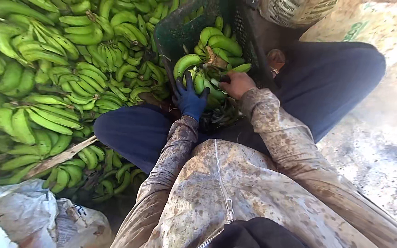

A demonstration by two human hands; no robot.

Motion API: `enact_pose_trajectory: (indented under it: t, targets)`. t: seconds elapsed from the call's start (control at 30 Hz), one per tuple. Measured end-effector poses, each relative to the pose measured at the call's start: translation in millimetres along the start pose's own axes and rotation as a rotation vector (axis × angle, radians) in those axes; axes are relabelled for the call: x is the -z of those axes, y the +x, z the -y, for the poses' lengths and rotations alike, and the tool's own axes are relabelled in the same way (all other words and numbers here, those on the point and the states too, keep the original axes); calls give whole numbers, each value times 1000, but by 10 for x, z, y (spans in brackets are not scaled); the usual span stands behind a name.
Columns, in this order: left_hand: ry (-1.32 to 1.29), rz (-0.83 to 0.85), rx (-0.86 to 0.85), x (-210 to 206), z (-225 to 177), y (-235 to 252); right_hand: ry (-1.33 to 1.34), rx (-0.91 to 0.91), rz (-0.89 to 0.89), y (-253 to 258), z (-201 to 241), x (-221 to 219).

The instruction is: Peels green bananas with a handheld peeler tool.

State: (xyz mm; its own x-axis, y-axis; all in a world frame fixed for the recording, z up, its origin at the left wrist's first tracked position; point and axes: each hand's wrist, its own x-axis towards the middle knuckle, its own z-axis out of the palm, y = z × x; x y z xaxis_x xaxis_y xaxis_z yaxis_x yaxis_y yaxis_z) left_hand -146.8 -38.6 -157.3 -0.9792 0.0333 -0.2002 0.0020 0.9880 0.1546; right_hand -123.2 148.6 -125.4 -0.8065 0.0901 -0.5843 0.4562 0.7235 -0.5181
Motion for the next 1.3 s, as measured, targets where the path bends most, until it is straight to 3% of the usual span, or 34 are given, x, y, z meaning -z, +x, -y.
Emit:
enact_pose_trajectory:
  t: [0.13,0.27,0.4,0.5,0.63,0.8,0.9,1.03,1.17,1.23,1.3]
  targets:
    - [-67,25,0,-16,62,20,301,-39,-16,12,-179,-508]
    - [-166,49,-27,4,133,57,212,-7,35,78,-55,-835]
    - [-346,25,-37,191,324,31,169,-6,-6,144,-43,-821]
    - [-193,-13,-227,400,425,-94,153,65,-32,12,10,-582]
    - [-96,72,-564,527,385,-293,317,193,-45,-297,116,-209]
    - [-433,81,-801,410,267,-238,549,254,64,-363,218,123]
    - [-812,100,-595,550,307,-159,717,335,91,-462,350,365]
    - [-1472,90,-56,788,380,44,438,489,-50,-453,511,584]
    - [-1997,292,-5,899,570,219,320,599,22,-219,447,262]
    - [-2032,371,63,918,641,264,356,570,36,-142,415,10]
    - [-1933,337,62,943,685,272,311,579,43,-161,445,-89]
